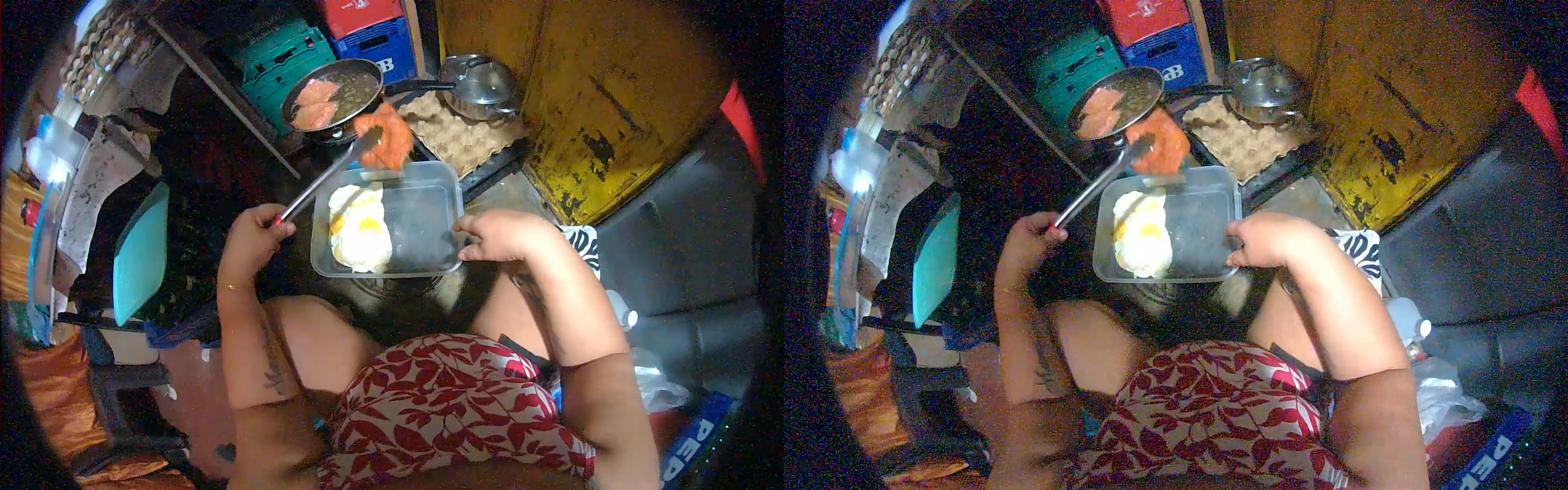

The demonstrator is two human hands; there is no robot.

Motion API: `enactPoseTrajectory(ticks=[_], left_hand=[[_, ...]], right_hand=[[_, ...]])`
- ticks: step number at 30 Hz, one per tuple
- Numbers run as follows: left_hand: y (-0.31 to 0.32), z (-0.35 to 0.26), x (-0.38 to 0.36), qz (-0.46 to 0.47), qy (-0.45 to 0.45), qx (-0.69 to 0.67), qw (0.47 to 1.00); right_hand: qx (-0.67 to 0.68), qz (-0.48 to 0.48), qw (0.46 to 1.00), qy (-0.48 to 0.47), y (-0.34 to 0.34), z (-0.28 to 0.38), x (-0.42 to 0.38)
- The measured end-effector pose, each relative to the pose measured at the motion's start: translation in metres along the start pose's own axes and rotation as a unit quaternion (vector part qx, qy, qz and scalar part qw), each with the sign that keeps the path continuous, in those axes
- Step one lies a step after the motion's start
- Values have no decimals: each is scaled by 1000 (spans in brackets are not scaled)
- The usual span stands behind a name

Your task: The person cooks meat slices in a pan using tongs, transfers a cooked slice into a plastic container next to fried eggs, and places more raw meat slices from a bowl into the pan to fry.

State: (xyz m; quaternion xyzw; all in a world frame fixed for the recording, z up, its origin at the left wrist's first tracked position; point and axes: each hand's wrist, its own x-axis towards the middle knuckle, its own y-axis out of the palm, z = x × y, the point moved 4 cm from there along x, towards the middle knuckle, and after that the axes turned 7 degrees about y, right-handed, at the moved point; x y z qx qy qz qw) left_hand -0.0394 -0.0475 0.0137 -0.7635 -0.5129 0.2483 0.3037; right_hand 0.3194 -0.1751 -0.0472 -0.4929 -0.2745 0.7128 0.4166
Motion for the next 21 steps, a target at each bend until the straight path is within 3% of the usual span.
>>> enactPoseTrajectory(ticks=[5,8,11,14,21], left_hand=[[18,-35,-23,-31,14,187,982],[43,-47,-22,-38,42,357,932],[83,-33,-15,-46,56,430,900],[122,-44,-16,14,38,426,904],[156,-49,-24,26,29,375,926]], right_hand=[[-9,-39,998,-53,-2,2,-1],[-15,22,1000,-15,-5,4,-9],[-13,-53,996,-67,-1,-3,-9],[-3,-66,995,-77,-4,-4,-14],[26,-48,997,-53,-17,2,-32]])
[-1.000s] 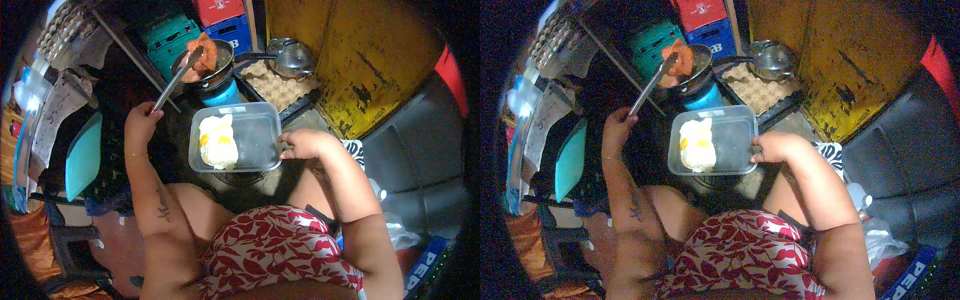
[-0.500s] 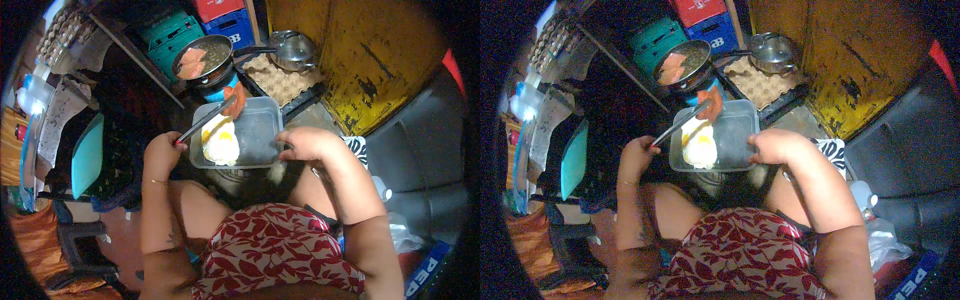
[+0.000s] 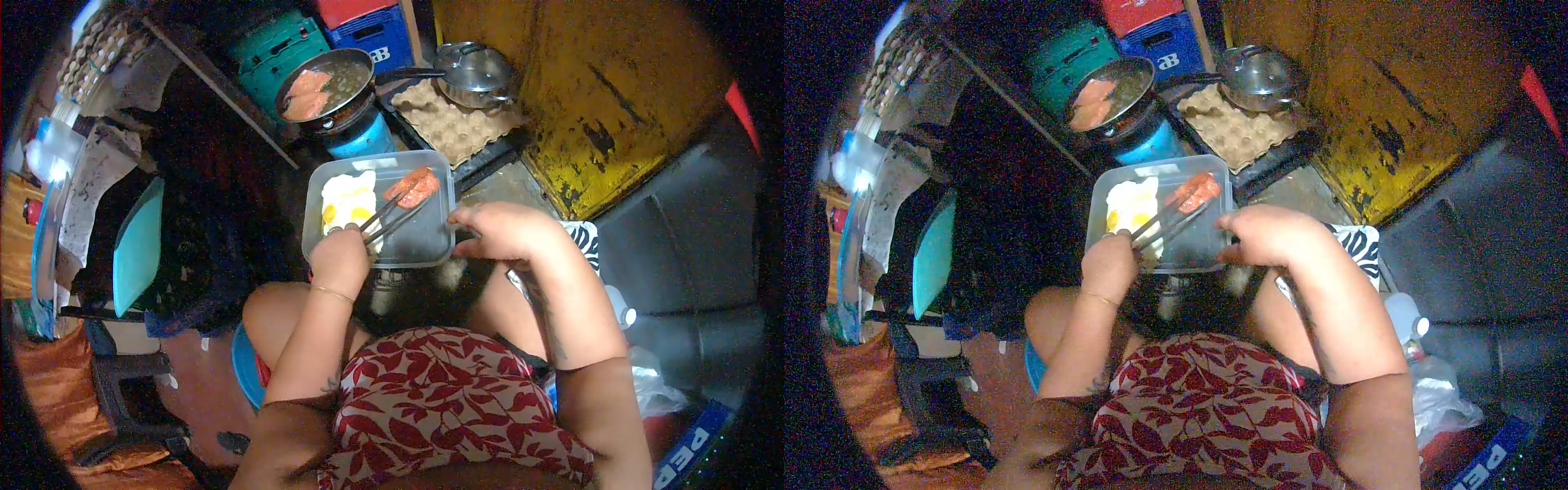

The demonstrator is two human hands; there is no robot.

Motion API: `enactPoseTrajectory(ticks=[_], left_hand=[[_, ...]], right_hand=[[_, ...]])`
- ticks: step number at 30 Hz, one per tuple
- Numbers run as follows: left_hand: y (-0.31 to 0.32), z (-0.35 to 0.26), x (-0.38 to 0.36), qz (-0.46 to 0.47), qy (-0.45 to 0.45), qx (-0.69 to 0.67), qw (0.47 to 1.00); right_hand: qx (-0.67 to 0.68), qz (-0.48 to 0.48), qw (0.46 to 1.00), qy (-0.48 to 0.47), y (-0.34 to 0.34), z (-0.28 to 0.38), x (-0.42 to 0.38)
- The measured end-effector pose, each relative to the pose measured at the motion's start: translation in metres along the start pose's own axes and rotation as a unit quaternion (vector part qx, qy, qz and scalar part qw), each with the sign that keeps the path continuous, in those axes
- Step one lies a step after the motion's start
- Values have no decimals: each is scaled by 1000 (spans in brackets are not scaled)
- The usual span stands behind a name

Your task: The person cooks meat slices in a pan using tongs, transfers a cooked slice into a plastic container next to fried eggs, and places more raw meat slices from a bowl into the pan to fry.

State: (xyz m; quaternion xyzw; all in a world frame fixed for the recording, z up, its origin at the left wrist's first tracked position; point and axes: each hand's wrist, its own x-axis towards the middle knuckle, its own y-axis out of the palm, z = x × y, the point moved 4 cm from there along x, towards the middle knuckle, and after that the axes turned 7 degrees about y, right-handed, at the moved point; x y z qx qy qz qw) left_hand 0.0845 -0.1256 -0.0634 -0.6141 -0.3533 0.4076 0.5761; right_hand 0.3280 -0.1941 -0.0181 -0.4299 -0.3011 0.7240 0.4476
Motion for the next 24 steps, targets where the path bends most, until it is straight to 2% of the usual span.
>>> enactPoseTrajectory(ticks=[4,8,14,17,18,24], left_hand=[[-6,3,-6,-1,22,-19,1000],[-7,14,-8,35,7,-26,999],[-25,34,0,7,9,-7,1000],[-21,43,24,27,9,-12,1000],[-19,44,29,47,10,-13,999],[-16,35,29,37,26,1,999]], right_hand=[[9,45,999,24,0,-2,0],[10,42,999,14,3,-4,3],[-6,56,998,10,5,-1,8],[-6,48,999,9,5,2,9],[-10,51,998,18,5,2,9],[-2,59,998,23,4,0,10]])
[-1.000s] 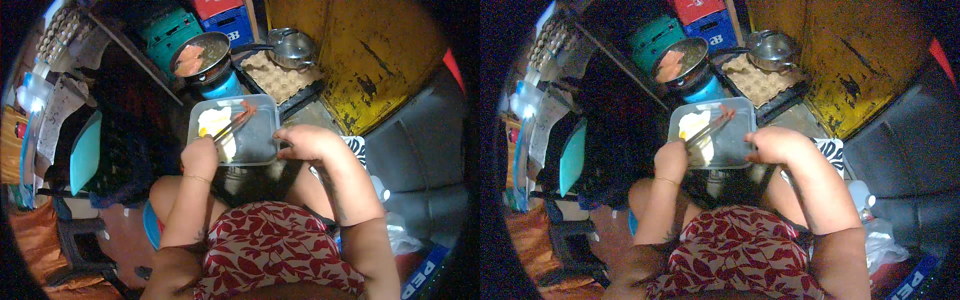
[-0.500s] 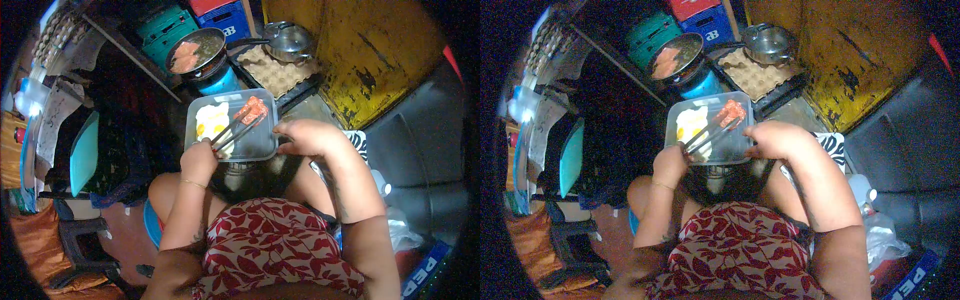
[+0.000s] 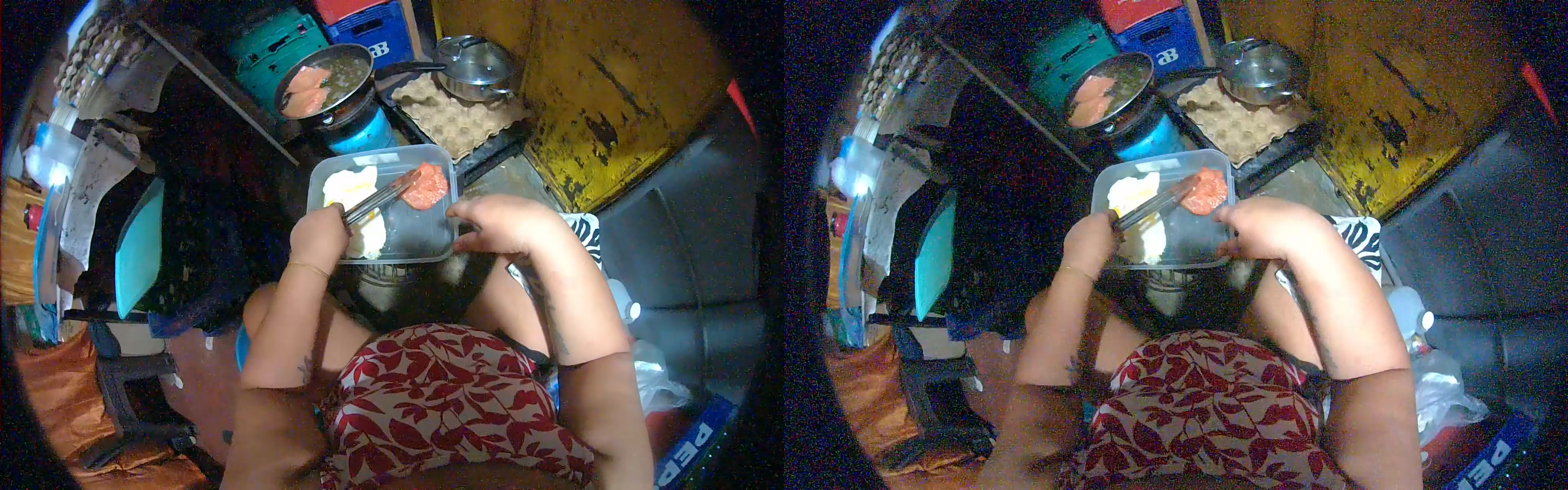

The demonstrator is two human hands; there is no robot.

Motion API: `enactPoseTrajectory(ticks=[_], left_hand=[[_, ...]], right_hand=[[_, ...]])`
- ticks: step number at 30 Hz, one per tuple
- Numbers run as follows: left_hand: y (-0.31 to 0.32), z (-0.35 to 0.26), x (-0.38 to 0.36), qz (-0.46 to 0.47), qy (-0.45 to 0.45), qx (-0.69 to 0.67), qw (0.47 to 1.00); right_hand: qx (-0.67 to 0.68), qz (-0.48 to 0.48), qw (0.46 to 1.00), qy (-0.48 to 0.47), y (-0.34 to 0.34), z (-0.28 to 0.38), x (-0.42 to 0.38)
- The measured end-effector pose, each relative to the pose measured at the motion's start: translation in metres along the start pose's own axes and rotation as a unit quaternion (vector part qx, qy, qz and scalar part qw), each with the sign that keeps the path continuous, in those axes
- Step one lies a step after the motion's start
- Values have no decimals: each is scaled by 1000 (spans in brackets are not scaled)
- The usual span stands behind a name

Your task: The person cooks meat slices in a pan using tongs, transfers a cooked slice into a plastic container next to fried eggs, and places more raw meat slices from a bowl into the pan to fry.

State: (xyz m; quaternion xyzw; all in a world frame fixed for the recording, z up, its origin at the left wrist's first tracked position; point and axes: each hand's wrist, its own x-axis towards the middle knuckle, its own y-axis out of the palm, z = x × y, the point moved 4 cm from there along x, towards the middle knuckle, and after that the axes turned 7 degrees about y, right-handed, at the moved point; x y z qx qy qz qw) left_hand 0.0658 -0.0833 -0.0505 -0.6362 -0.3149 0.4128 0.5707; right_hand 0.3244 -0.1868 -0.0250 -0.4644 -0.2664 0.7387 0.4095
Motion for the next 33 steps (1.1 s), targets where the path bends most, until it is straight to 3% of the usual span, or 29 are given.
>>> enactPoseTrajectory(ticks=[26,33], left_hand=[[-4,15,19,50,-8,-35,998],[-18,11,24,60,3,19,998]], right_hand=[[-9,-13,1000,-6,1,1,0],[-5,8,1000,23,-4,6,-3]])
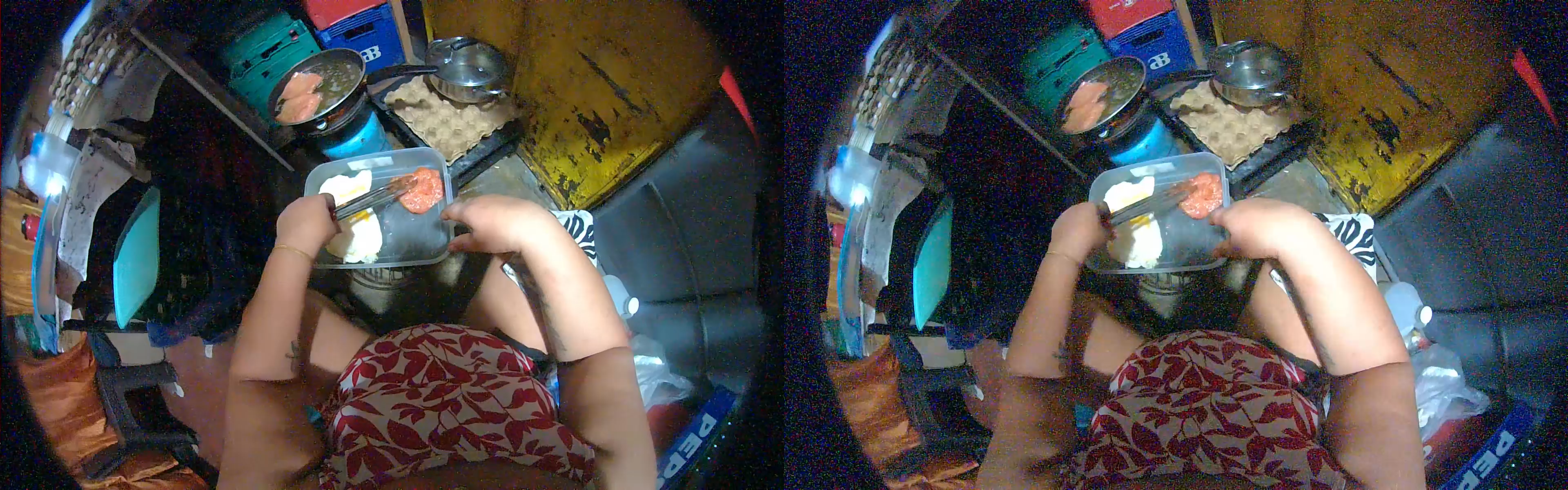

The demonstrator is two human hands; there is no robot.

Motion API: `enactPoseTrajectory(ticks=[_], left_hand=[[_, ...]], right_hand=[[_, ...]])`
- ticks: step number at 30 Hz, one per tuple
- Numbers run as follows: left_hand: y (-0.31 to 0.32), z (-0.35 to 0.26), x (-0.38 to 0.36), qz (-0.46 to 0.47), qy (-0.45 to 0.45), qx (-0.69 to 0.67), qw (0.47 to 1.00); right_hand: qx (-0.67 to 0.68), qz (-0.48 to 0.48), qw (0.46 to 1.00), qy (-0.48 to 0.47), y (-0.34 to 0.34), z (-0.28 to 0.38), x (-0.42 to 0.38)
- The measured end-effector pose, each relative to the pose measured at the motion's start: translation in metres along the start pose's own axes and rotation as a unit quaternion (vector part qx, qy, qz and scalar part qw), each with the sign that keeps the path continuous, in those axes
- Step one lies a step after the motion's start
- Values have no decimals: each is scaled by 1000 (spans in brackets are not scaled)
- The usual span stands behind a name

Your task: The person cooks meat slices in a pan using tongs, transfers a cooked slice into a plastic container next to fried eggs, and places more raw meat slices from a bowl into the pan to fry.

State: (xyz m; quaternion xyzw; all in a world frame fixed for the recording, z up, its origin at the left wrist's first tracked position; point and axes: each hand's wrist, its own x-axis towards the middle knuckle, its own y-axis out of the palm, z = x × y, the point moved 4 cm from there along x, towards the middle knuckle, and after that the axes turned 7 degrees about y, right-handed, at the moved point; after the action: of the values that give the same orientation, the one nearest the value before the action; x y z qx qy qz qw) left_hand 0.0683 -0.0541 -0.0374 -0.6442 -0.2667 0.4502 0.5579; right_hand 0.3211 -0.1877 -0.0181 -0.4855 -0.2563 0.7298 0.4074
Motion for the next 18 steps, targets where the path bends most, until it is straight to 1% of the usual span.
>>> enactPoseTrajectory(ticks=[2,4,8,10,11,13,18], left_hand=[[-3,-1,-3,-15,8,7,1000],[-4,-2,-10,-26,33,-6,999],[-4,-1,-23,-52,29,-12,998],[-1,10,-24,-82,18,-6,996],[1,15,-24,-81,18,-6,997],[1,24,-26,-80,-13,-44,996],[3,31,-33,-86,-38,-52,994]], right_hand=[[12,6,1000,6,1,-1,2],[-6,-19,1000,-11,5,-5,7],[-7,-11,1000,-12,6,-7,8],[3,-3,1000,-14,4,-5,6],[3,-3,1000,-14,4,-4,6],[-7,-8,1000,-3,4,-4,6],[-7,-7,1000,-9,5,-5,7]])
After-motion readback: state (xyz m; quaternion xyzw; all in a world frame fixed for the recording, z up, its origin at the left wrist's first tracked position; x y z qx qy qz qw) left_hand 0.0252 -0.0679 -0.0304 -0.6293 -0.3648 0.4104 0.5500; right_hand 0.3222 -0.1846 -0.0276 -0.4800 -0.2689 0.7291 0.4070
